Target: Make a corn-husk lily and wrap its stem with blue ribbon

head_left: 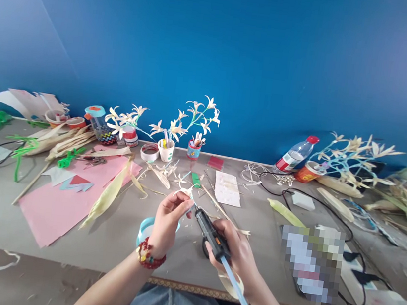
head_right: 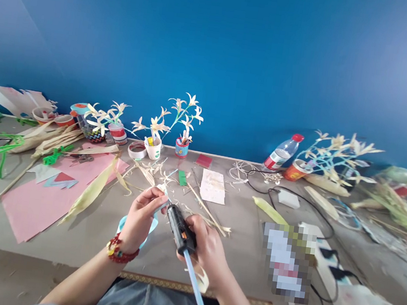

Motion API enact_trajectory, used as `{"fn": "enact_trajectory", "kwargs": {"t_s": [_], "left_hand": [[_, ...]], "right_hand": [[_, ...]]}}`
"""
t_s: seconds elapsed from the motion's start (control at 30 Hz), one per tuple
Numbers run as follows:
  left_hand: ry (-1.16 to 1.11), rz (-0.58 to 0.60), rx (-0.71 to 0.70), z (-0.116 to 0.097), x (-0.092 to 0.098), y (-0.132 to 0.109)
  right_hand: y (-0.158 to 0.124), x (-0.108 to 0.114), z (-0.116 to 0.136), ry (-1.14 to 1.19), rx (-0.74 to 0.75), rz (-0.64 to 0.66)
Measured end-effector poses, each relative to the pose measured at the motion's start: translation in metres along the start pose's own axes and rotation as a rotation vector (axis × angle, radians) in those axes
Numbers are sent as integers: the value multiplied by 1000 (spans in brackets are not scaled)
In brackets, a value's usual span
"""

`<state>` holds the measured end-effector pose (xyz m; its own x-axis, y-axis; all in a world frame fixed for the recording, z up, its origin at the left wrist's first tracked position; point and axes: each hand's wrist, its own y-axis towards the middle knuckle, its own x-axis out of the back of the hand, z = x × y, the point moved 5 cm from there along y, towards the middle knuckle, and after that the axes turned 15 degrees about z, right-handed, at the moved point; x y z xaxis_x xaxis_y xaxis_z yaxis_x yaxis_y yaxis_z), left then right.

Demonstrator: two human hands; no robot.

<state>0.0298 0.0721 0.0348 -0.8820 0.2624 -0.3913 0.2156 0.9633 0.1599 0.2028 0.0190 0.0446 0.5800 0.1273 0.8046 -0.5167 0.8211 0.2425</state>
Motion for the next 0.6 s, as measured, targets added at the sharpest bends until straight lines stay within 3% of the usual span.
{"fn": "enact_trajectory", "kwargs": {"t_s": [0.6], "left_hand": [[-25, 18, 9, 4, 0, 2]], "right_hand": [[6, 0, 3, -20, 26, 8]]}}
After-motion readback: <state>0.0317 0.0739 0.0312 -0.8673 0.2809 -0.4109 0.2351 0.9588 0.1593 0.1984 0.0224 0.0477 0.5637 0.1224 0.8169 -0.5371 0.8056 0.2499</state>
